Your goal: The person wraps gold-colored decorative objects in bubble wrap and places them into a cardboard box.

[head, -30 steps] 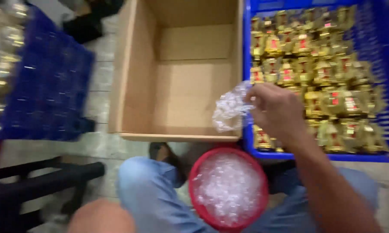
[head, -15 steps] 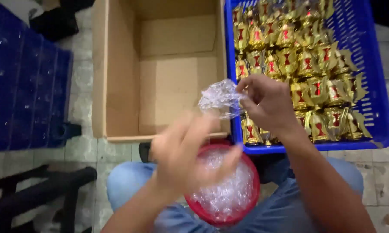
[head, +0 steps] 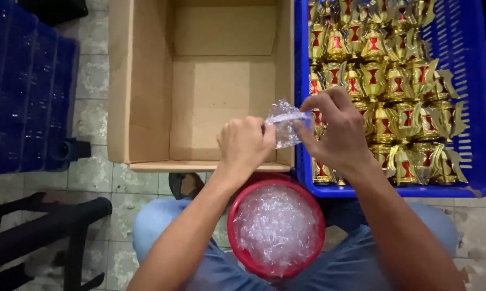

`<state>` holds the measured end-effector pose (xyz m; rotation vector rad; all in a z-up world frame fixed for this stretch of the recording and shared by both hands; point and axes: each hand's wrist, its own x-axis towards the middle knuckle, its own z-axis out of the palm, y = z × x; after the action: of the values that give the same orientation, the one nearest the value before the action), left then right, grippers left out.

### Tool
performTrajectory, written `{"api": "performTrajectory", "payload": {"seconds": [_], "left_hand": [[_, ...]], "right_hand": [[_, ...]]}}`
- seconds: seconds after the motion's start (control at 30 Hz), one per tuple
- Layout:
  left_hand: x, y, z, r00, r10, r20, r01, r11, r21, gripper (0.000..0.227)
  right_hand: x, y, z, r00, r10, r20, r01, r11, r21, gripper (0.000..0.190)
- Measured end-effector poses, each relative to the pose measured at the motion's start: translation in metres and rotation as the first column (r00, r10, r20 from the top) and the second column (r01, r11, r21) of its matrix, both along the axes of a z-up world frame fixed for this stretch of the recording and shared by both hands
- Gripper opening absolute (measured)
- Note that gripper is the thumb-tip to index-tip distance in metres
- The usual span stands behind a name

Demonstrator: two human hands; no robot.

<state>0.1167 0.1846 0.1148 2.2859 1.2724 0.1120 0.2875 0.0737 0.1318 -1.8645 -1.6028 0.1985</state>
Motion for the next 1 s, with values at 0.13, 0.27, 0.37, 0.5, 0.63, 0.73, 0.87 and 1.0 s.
{"api": "performTrajectory", "payload": {"seconds": [0.13,0.27,0.37,0.5,0.63,0.73,0.87,1.0], "left_hand": [[-0.001,0.005,0.002,0.994,0.075,0.083,-0.068,0.994,-0.081,0.042],[-0.008,0.007,0.014,0.976,0.108,0.191,-0.086,0.989,-0.122,0.041],[-0.018,0.001,0.032,0.748,-0.14,0.649,0.081,0.99,0.119,0.076],[-0.027,-0.005,0.012,0.877,-0.324,0.354,0.289,0.945,0.151,0.125],[-0.029,0.002,-0.009,0.907,-0.392,0.152,0.384,0.92,0.085,0.073],[-0.038,0.015,0.007,0.904,-0.325,0.279,0.335,0.942,0.012,0.027],[-0.055,0.026,0.005,0.79,-0.198,0.581,0.29,0.954,-0.069,0.014],[-0.056,0.03,-0.002,0.585,0.238,0.775,0.232,0.867,-0.441,0.016]], "right_hand": [[-0.026,-0.004,0.022,0.989,0.146,-0.036,-0.145,0.989,0.025,0.043],[-0.023,-0.006,0.003,0.973,0.207,0.098,-0.195,0.973,-0.122,0.008],[-0.016,-0.004,0.013,0.962,0.087,-0.257,-0.081,0.996,0.035,0.005],[0.004,-0.011,0.018,0.856,0.025,-0.516,-0.092,0.99,-0.105,0.032],[0.011,-0.015,0.03,0.784,-0.115,-0.611,-0.037,0.972,-0.231,0.06],[0.024,-0.021,0.043,0.718,-0.203,-0.665,0.047,0.968,-0.246,0.049],[0.036,-0.03,0.047,0.635,-0.401,-0.661,0.186,0.909,-0.373,0.06],[0.035,-0.029,0.039,0.726,-0.115,-0.678,-0.019,0.982,-0.187,0.024]]}}
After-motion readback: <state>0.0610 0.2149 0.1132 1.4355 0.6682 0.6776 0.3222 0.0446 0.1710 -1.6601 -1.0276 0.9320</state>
